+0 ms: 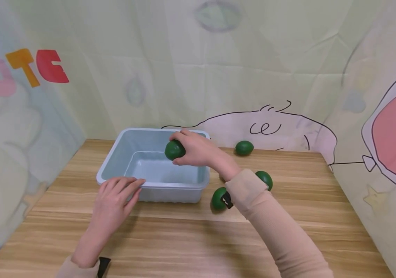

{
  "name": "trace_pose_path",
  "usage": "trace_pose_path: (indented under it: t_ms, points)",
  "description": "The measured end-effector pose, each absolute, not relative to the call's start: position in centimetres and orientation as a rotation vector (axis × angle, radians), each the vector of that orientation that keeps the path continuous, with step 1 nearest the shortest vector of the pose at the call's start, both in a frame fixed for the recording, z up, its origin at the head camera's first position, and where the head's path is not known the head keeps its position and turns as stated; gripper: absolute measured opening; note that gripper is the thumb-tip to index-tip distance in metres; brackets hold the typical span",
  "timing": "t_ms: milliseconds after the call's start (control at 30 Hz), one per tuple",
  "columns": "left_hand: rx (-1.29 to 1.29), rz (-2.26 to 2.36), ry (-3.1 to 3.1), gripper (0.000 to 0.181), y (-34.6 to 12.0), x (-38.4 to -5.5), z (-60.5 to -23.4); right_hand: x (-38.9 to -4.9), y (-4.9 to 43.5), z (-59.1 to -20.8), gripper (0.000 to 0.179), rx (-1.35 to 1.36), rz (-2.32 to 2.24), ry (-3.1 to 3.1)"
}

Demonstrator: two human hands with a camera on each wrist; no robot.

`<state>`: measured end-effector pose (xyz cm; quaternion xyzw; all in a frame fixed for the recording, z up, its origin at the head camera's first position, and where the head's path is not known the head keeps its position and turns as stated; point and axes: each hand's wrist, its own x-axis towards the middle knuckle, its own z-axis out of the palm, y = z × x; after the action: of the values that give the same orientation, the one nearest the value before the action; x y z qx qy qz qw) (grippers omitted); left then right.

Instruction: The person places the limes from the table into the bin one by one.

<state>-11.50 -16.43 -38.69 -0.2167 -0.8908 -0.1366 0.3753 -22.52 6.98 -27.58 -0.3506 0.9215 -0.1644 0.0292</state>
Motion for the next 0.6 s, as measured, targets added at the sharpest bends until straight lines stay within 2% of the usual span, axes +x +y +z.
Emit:
trace_pose_path:
  t_ms: [600]
  points:
    - [-0.550, -0.339, -2.292, 0.023, -16.4, -11.5, -38.6, -24.1, 5.9, -28.3, 0.058, -1.065, -0.407, 2.815]
